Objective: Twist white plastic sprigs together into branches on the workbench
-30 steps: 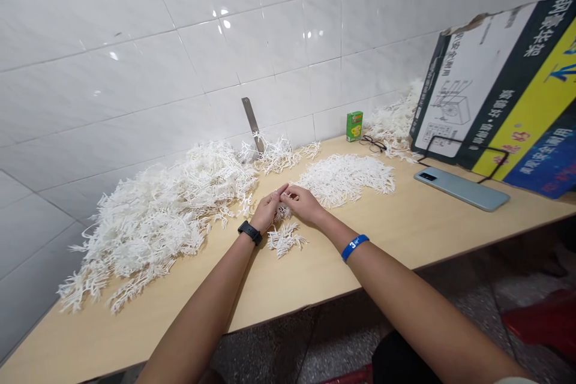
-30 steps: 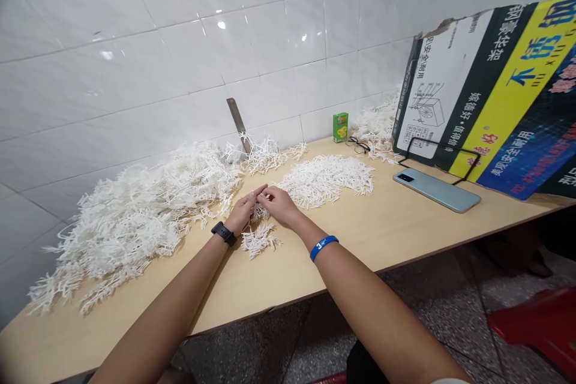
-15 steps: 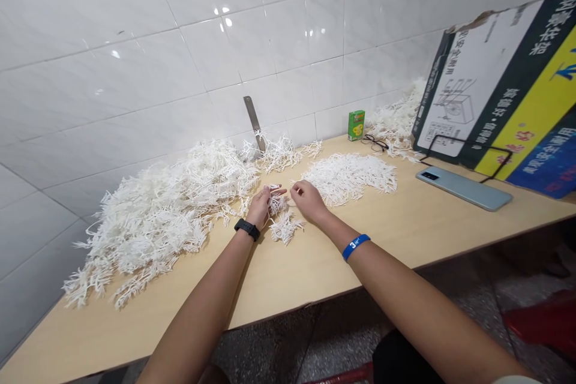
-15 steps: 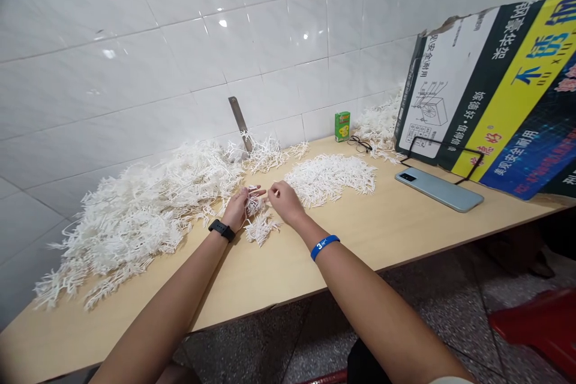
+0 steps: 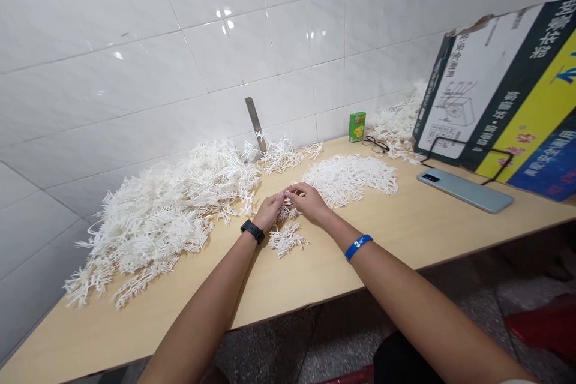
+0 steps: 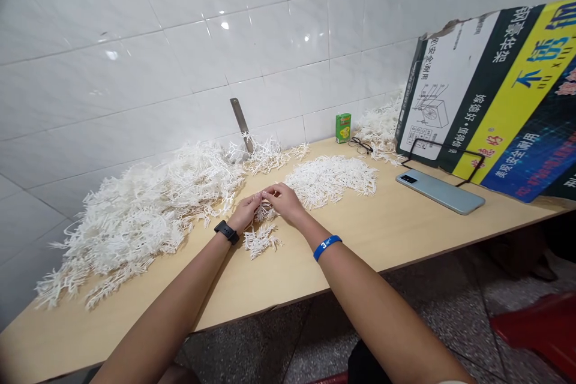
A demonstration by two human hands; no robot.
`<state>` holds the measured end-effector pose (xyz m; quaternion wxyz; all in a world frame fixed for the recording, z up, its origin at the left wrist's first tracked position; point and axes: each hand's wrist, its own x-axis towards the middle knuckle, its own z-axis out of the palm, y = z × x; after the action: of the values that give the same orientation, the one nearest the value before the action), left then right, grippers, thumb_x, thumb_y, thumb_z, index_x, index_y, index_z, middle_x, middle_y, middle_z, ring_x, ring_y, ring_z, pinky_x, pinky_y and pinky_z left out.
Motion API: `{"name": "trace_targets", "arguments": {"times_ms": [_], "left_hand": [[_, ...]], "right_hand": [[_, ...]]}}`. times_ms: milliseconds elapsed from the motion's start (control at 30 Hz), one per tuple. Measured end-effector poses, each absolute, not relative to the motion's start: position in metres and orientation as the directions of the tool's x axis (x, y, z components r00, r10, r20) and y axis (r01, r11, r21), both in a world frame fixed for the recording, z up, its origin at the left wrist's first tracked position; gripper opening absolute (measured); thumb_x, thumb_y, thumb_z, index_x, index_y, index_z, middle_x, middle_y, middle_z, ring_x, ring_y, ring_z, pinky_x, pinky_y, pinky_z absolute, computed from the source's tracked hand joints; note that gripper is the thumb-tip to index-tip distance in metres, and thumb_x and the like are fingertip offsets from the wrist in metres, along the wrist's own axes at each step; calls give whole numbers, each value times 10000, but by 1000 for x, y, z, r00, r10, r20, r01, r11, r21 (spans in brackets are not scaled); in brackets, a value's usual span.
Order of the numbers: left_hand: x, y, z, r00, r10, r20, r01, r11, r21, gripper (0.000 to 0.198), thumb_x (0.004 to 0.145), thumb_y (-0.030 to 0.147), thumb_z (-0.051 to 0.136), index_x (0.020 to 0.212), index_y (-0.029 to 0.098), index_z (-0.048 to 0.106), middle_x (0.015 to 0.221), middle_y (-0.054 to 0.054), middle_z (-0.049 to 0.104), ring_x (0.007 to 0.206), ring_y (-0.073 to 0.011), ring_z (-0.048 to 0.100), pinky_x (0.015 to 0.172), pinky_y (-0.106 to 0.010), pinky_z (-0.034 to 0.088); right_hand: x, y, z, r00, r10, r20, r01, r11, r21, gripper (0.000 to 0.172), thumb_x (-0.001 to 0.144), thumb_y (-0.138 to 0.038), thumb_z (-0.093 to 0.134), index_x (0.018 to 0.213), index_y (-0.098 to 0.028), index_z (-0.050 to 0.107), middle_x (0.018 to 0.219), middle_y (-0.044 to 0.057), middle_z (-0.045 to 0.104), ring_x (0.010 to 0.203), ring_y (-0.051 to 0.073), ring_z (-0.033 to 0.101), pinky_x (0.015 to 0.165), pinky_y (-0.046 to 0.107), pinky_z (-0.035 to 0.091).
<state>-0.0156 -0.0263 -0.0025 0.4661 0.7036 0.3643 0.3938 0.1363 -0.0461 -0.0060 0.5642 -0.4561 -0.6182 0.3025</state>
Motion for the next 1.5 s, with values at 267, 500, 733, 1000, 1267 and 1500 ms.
{"name": "trace_targets", "arguments": {"times_ms": [267,500,733,1000,1267,1500], "left_hand": [[-14,-32,2,401,878,260,192,-358,914,618,888,573,456,1337,160,554,1315,-105,609,1249,-270,536,1104,-440,348],[-12,-29,1,347,882,320,231,-411,882,528,917,528,408,1168,143,668,1149,-112,698,1051,-241,642,986,-402,458],[-13,-29,0,329,897,294,162,-360,919,531,905,550,441,1218,172,645,1171,-127,687,1050,-242,644,977,-419,453],[-12,-27,-1,270,913,306,159,-356,921,422,901,486,483,1071,173,709,1059,-106,726,1023,-232,649,951,-381,459],[-28,-7,-7,2,989,148,-66,-148,987,474,872,561,487,920,127,671,819,-125,747,864,-242,678,822,-399,512],[-19,-15,-9,265,953,150,-53,-141,989,494,818,559,586,995,111,697,1128,-176,693,897,-246,685,861,-408,503]], "right_hand": [[134,-47,-6,-49,922,384,352,376,-857,123,710,-279,547,648,-179,511,819,16,504,783,159,501,732,295,407],[132,-47,-9,-53,936,348,355,344,-870,111,694,-228,517,609,-183,459,743,-4,461,708,147,461,664,280,371],[135,-49,-7,-89,931,353,383,359,-851,192,812,-257,507,799,-157,670,860,48,594,811,164,530,736,280,406],[135,-47,-10,-110,925,365,439,374,-817,179,789,-202,506,765,-160,679,814,32,582,736,142,523,699,266,385],[136,-49,-10,-97,893,439,458,432,-777,244,808,-242,509,573,-174,509,736,8,530,709,137,503,681,259,379],[158,-48,-5,401,795,456,596,151,-788,221,884,-314,500,914,-187,678,900,84,629,804,190,545,706,290,379]]}}
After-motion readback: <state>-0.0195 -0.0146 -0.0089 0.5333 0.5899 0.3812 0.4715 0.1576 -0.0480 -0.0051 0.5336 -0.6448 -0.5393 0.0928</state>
